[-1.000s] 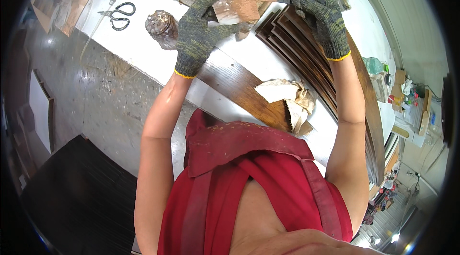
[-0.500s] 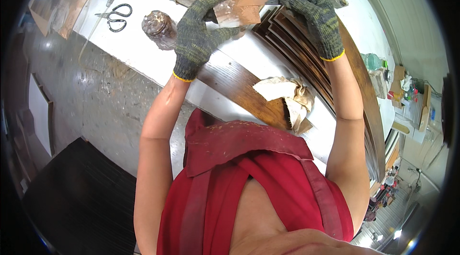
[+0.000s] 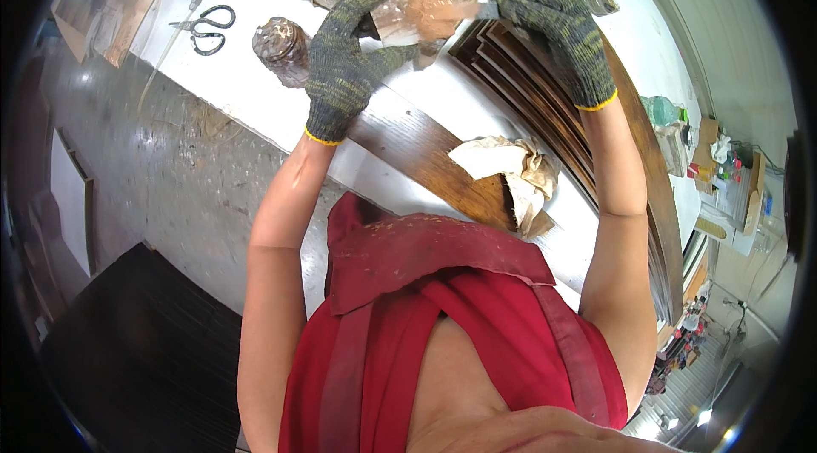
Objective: The person sands and wipes long wood planks with a sanding block and a cloth, handling the planks one at a time on a workbench.
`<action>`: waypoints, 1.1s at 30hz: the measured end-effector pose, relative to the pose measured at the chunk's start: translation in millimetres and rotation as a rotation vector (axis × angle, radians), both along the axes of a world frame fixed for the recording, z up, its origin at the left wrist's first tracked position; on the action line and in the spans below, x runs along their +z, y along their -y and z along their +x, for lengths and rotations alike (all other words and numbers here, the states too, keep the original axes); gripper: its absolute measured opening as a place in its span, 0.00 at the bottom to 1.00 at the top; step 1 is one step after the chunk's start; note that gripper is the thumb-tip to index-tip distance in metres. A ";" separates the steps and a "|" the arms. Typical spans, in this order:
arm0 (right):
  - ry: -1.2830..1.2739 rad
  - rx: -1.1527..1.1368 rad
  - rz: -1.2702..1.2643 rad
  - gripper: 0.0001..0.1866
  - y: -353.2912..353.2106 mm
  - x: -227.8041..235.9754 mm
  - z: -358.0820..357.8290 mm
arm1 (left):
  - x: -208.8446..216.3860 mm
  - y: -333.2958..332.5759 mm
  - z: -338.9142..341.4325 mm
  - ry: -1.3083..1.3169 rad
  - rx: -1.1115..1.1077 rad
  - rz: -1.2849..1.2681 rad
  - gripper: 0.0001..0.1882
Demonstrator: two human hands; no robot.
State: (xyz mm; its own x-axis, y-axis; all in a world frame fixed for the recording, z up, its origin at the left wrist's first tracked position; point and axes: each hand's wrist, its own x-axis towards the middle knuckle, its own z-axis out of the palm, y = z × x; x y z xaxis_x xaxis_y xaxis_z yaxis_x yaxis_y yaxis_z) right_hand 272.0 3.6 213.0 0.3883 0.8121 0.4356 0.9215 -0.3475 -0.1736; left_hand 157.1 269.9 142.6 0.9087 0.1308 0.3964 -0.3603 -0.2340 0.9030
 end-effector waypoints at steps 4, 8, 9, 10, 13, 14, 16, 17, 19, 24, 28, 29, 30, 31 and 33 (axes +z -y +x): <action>0.002 0.065 0.039 0.15 3.9 4.4 1.7 | -1.8 0.1 -0.1 -0.083 0.006 -0.086 0.39; 0.065 -0.004 0.014 0.19 -0.5 -1.4 11.4 | -4.1 3.9 1.9 -0.068 -0.030 -0.040 0.39; 0.015 0.011 -0.015 0.18 -1.5 -3.4 11.6 | -4.3 3.9 2.4 -0.073 -0.023 -0.034 0.39; 0.046 0.034 -0.015 0.17 -2.8 -4.7 12.1 | -4.4 3.4 2.8 -0.076 -0.019 -0.031 0.38; 0.008 0.083 -0.034 0.16 -1.8 -2.6 6.0 | -3.7 0.3 2.8 -0.066 -0.014 -0.124 0.37; -0.032 0.049 -0.013 0.17 -2.0 -0.1 5.4 | -3.1 -0.2 2.6 -0.080 -0.013 -0.127 0.37; -0.042 0.029 0.035 0.17 -1.0 6.5 2.8 | -1.9 0.2 2.3 -0.123 -0.007 -0.143 0.37; -0.099 -0.081 0.014 0.17 -0.6 9.5 1.2 | -1.2 1.6 1.9 -0.102 -0.036 -0.199 0.37; 0.052 0.017 -0.033 0.16 -3.3 12.1 1.5 | 0.2 5.5 0.7 -0.066 -0.075 -0.349 0.38; 0.022 -0.045 -0.075 0.14 -10.0 4.9 6.3 | 2.0 6.6 0.4 -0.169 -0.107 -0.362 0.38; -0.310 -0.137 0.201 0.12 -8.3 -2.9 5.4 | -2.4 3.1 2.4 -0.178 -0.143 -0.456 0.38; -0.346 -0.053 0.190 0.13 -8.0 -4.0 4.8 | -3.9 3.1 2.3 -0.168 -0.146 -0.446 0.38; -0.281 -0.004 0.090 0.13 -8.4 -5.1 4.5 | -5.1 3.5 2.0 -0.160 -0.153 -0.437 0.38; -0.180 0.034 0.046 0.13 -8.8 -5.7 4.7 | -6.0 4.1 1.5 -0.171 -0.158 -0.423 0.38; -0.167 0.073 -0.038 0.14 -10.5 -5.7 6.5 | -6.1 5.6 -0.3 -0.186 -0.156 -0.373 0.38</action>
